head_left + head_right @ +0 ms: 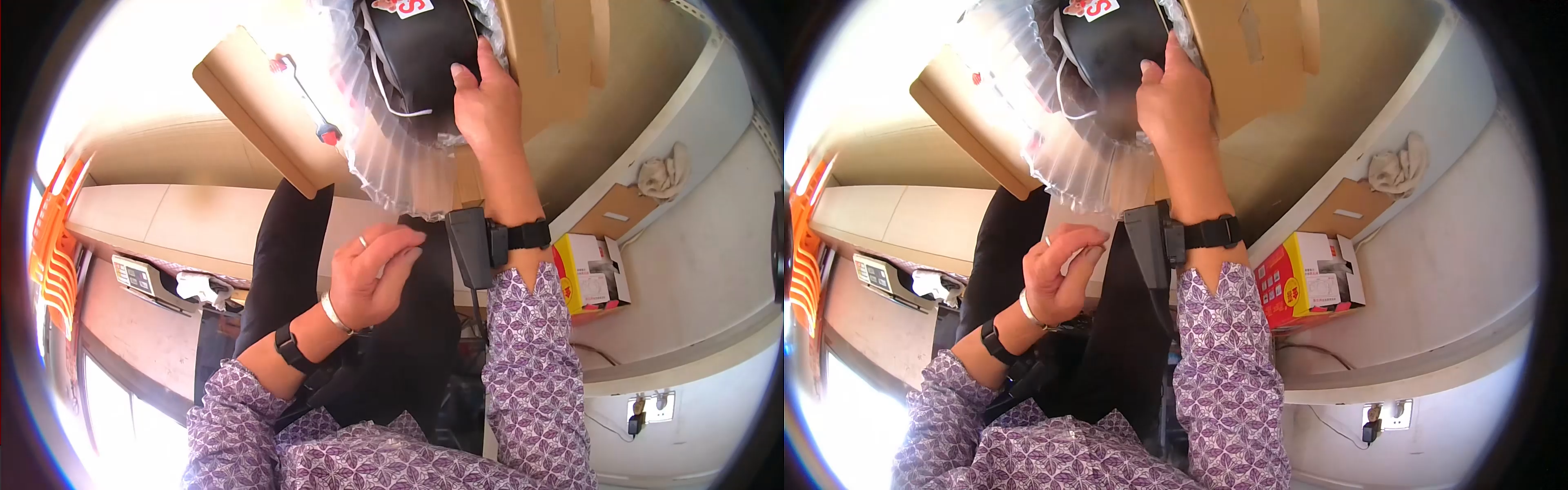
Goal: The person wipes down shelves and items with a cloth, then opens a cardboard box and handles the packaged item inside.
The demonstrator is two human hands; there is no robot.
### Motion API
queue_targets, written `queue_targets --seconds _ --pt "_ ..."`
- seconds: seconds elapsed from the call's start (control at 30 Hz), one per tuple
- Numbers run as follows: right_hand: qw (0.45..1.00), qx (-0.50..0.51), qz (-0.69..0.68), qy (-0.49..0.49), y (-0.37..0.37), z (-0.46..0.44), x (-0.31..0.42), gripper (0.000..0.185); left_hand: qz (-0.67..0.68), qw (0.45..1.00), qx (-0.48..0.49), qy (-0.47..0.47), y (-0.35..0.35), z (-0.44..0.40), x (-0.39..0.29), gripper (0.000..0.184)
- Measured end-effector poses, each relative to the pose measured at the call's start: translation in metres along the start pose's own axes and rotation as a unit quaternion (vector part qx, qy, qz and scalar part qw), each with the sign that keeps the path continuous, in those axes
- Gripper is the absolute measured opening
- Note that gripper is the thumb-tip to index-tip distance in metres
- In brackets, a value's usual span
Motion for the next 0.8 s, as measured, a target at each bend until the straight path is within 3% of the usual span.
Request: queue_targets --seconds 0.13,0.23,0.4,0.5,0.6,0.63,0.73,0.8 --pt "0.999 0.027 0.023 0.026 0.001 0.002 -0.003 0.052 0.006 0.994 0.0 -0.112 0.016 0.002 0.036 0.016" --pt "0.996 0.055 -0.025 0.065 0.0 0.006 0.002 0.051 -0.009 0.99 -0.07 -0.125 0.021 -0.009 0.048 0.019" --pt "0.995 -0.027 -0.094 -0.026 0.002 0.011 -0.002 0.051 0.005 0.992 -0.085 -0.095 0.019 -0.022 0.051 0.022" --pt "0.991 0.058 -0.114 0.028 -0.019 0.024 0.02 0.051 -0.003 0.993 -0.089 -0.08 0.018 -0.028 0.05 0.024" --pt "0.974 0.07 -0.217 -0.001 -0.029 0.049 0.026 0.051 0.003 0.992 -0.085 -0.096 0.021 -0.03 0.05 0.029" --pt "0.967 0.103 -0.229 0.048 -0.033 0.058 0.03 0.051 0.006 0.991 -0.084 -0.102 0.022 -0.032 0.05 0.031" --pt "0.96 0.137 -0.242 0.016 -0.044 0.082 0.039 0.051 0.024 0.988 -0.053 -0.143 0.024 -0.033 0.05 0.046" --pt "0.964 0.151 -0.211 -0.054 -0.047 0.09 0.043 0.053 -0.001 0.995 -0.057 -0.084 0.025 -0.037 0.052 0.042"
Point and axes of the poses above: each hand's wrist, its own z-axis away from the middle knuckle, its own y-axis out of the palm, x = y × z, the point moved 3 cm from there along -z, towards the middle knuckle, and after that the axes turned 10 degrees about -y, right-handed, at the moved point
